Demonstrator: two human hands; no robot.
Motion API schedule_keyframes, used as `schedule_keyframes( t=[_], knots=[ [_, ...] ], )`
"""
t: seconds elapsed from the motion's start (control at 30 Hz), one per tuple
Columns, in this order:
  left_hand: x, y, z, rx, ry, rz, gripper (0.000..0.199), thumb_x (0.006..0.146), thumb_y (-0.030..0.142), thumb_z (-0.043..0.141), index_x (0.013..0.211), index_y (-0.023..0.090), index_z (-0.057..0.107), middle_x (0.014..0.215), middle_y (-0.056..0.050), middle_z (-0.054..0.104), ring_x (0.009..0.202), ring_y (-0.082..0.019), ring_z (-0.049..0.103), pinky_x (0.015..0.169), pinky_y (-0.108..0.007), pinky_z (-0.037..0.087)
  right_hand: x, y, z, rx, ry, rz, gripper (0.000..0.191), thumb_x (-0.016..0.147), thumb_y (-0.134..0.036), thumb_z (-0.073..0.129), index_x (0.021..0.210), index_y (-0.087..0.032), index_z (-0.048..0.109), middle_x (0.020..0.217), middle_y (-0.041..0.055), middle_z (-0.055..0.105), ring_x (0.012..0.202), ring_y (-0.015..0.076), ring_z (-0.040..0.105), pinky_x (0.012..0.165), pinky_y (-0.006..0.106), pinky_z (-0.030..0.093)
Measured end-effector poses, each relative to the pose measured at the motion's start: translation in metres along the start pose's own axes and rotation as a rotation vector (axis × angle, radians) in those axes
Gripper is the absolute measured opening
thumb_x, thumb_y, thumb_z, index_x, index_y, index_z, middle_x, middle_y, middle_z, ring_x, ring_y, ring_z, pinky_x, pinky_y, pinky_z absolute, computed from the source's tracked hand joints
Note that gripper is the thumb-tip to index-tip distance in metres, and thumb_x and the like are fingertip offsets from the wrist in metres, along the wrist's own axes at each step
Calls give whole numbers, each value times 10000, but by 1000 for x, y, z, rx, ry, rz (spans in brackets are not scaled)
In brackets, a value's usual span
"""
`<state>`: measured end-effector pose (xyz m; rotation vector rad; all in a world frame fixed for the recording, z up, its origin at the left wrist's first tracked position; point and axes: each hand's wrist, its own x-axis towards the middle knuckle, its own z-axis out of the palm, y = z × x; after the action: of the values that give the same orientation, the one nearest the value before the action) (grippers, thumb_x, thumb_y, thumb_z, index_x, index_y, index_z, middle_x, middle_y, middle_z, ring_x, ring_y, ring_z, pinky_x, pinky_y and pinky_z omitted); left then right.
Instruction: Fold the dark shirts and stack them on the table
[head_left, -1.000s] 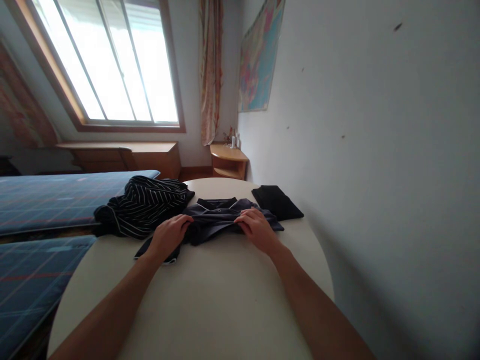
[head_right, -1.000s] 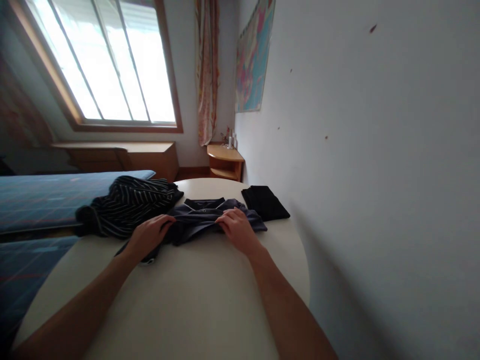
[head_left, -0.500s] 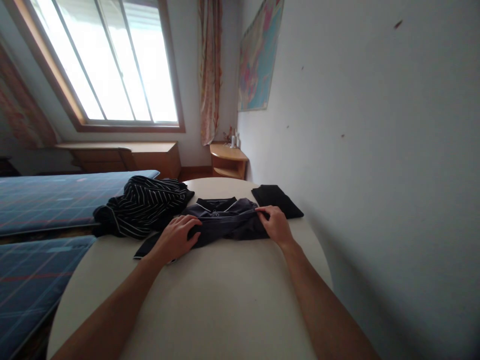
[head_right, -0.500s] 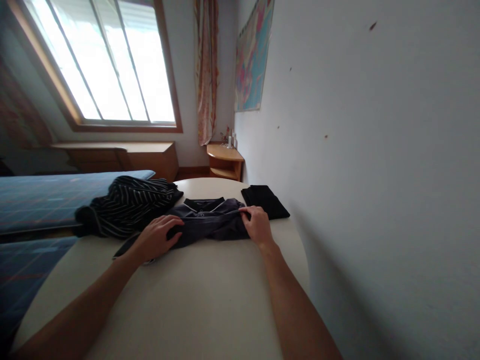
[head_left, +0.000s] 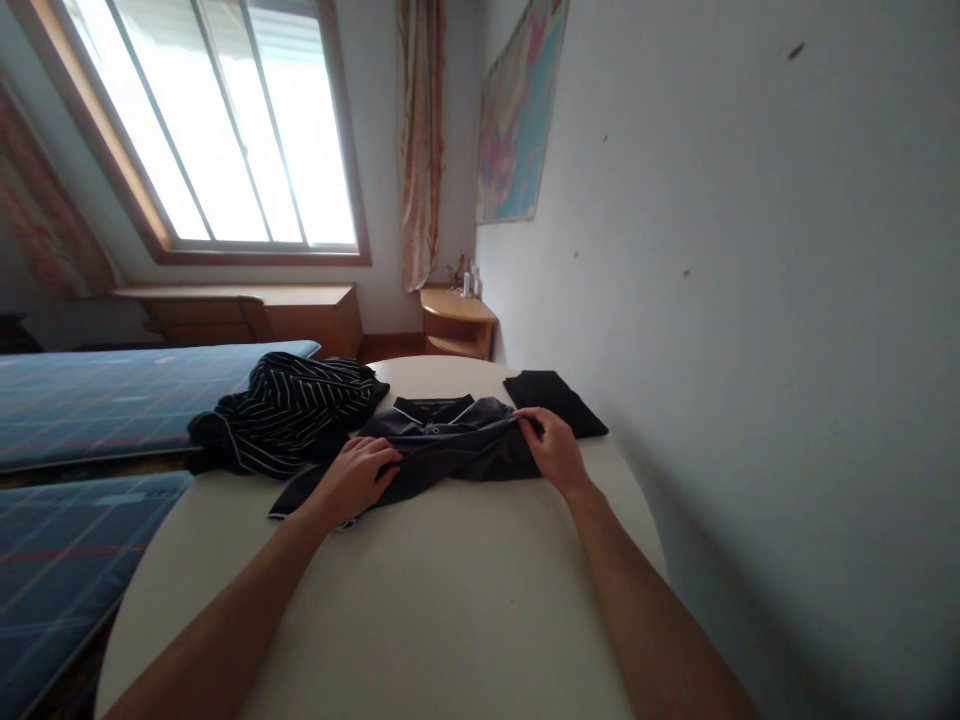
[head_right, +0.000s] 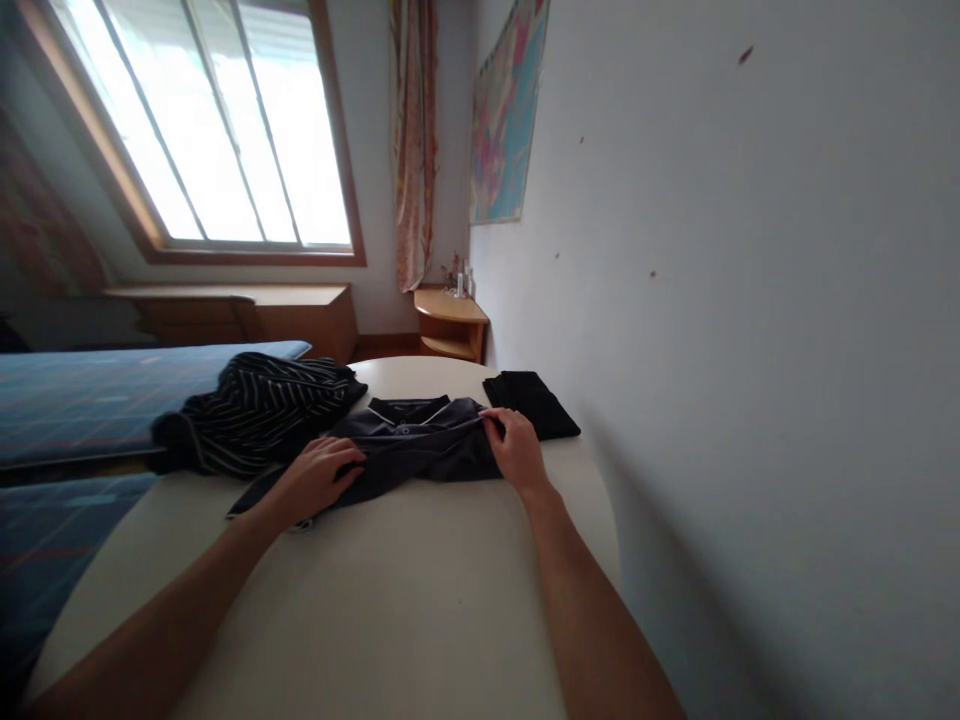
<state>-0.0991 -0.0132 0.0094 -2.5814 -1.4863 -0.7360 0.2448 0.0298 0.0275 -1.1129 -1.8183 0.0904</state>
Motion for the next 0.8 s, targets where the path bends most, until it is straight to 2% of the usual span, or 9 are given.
schedule_keyframes(
  t=[0.07,0.2,0.3,0.37,0.43,0.5,0.63,0.7,0.8],
  knots=[
    [2,2,-3,-83,96,-82,207,916,314,496,988,216,664,979,-59,705,938,-252,642,907,-398,456,0,-2,-1,25,-1,7,210,944,-314,513,994,-218,693,994,71,731,960,235,666,919,386,489],
    [9,4,-16,-298,414,-361,238,894,350,489,1005,201,638,947,-48,695,889,-221,645,832,-334,487,0,-8,-2,84,-27,4,233,949,-349,513,1014,-220,695,1016,66,733,962,222,674,895,347,492],
    [11,6,-29,-455,623,-536,243,843,354,513,980,197,638,937,-30,672,876,-201,623,790,-299,485,-3,-20,-2,82,-96,2,259,932,-409,550,1031,-229,706,941,54,732,830,197,670,778,298,494],
    [11,7,-36,-597,682,-623,229,803,341,508,937,198,628,840,-7,631,767,-175,588,681,-265,470,-5,-30,-2,89,-179,4,293,932,-457,548,1014,-235,722,790,27,705,666,159,620,653,260,460],
    [9,8,-42,-778,664,-644,183,756,317,477,839,201,591,724,11,556,644,-152,523,570,-246,425,-8,-38,-4,148,-277,1,370,964,-498,478,983,-234,736,659,1,648,550,129,546,561,238,405],
    [7,9,-46,-989,534,-598,138,728,322,451,747,207,525,636,23,477,550,-134,454,499,-240,386,-9,-42,-6,240,-351,-3,465,995,-525,390,964,-224,743,602,-7,614,518,119,521,529,227,378],
    [3,10,-50,-1257,-35,-463,255,789,438,481,695,201,489,522,56,397,397,-80,299,391,-208,264,-8,-34,-9,356,-346,56,565,1000,-585,321,965,-209,741,534,-16,583,488,119,522,518,225,376],
    [0,13,-51,-1243,-298,-418,342,826,513,509,744,183,546,527,43,483,375,-63,292,374,-195,214,-7,-24,-10,356,-312,114,595,1001,-598,295,961,-205,740,509,-16,574,469,123,514,507,232,370],
    [-2,20,-52,-1126,-594,-366,429,868,584,521,898,167,618,698,-21,669,410,-67,412,386,-190,249,-4,-8,-11,270,-260,195,591,1004,-584,295,953,-195,738,526,-10,592,473,130,522,508,243,371]
  ],
)
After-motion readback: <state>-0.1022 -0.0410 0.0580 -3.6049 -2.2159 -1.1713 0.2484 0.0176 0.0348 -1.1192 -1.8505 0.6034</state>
